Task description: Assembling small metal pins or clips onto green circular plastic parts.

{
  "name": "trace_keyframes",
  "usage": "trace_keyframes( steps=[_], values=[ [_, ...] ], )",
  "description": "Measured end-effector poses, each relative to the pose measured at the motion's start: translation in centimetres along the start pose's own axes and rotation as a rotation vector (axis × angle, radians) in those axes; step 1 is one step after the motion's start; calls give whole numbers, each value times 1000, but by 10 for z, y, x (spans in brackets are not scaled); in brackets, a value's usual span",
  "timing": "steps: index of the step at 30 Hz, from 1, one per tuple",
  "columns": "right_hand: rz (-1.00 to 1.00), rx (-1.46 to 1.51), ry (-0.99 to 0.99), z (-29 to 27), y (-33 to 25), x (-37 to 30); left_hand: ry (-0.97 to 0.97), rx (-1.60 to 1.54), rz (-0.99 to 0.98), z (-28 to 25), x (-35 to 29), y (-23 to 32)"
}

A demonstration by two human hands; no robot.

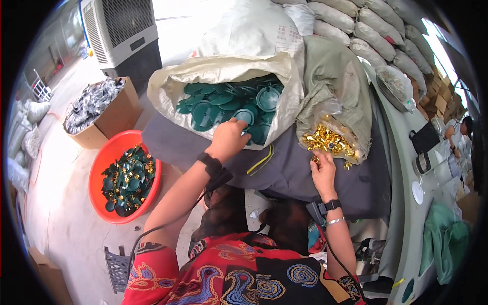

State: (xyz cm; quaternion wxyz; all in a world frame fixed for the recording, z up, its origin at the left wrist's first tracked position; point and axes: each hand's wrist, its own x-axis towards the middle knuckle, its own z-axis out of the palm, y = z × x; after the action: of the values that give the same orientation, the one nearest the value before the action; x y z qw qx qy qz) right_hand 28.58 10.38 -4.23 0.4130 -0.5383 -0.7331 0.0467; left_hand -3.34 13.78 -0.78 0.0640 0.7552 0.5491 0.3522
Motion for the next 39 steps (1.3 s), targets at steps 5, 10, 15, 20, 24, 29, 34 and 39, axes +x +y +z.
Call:
trace_keyframes(
  steps=[5,10,15,20,24,29,34,39],
  values=[
    [210,338,-66,-14,-9,-18,19,219,-63,15,22,-15],
    [249,483,-43,-18,-20,-36,-248,356,-67,17,42,-27],
    [409,663,-70,-23,-44,-43,6,311,-96,19,36,-24],
    [297,969,-169,-30,-92,-37,-134,-474,-237,-18,-7,41],
    [246,1078,-230,-25,-110,-34,-442,-1050,-394,-30,-59,100],
    [209,1024,-284,-22,-109,-43,-478,-1104,-438,-24,-72,122],
    [34,694,-247,-26,-111,-44,-474,-1085,-419,-18,-79,126],
    [-297,96,-241,-35,-124,-40,-309,-814,-160,-3,-88,123]
  ],
)
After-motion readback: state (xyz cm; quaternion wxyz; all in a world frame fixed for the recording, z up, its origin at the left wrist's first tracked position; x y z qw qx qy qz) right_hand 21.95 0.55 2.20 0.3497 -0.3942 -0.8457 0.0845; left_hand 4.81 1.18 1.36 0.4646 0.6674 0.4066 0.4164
